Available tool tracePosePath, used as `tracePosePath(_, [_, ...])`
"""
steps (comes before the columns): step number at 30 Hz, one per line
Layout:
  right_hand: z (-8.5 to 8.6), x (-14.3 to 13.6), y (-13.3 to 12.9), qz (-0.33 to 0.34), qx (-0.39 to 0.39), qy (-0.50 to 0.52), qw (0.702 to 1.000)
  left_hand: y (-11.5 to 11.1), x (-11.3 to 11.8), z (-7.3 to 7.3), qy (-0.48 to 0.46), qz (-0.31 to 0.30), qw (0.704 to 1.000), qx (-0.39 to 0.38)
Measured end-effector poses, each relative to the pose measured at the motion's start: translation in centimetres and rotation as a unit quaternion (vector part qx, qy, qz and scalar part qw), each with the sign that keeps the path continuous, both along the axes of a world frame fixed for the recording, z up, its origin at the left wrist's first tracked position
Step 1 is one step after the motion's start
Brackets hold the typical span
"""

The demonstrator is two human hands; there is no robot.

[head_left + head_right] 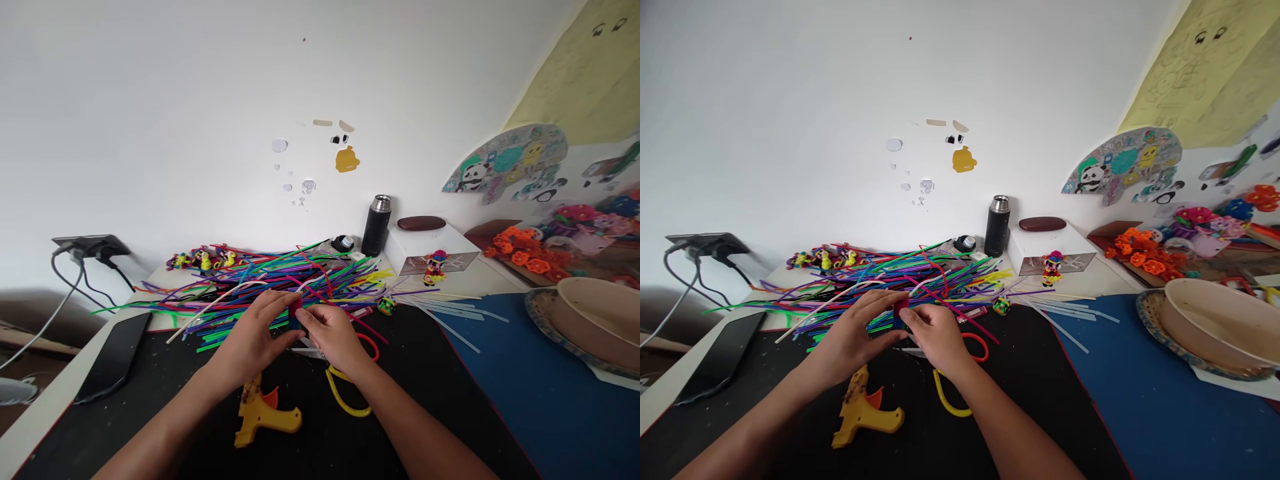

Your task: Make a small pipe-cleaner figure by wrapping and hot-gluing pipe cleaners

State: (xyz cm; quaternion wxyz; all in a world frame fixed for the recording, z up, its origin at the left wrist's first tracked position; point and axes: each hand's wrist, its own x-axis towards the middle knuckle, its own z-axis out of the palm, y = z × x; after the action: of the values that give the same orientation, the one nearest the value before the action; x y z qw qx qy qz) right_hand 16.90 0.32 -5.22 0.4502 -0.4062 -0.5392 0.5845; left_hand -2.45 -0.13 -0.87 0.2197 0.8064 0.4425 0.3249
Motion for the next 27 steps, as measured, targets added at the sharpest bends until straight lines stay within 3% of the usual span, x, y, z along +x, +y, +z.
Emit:
tracePosePath(15, [0.4, 0.4, 0.2, 0.005, -0.022, 0.025, 0.999, 0.5, -0.2, 0.4, -0.041, 0.030, 0.999, -0.003])
tracePosePath(27, [0.6, 0.4, 0.2, -0.003, -0.022, 0.066, 0.998, 1.1, -0.3, 0.0, -0.096, 0.040, 0.993, -0.057])
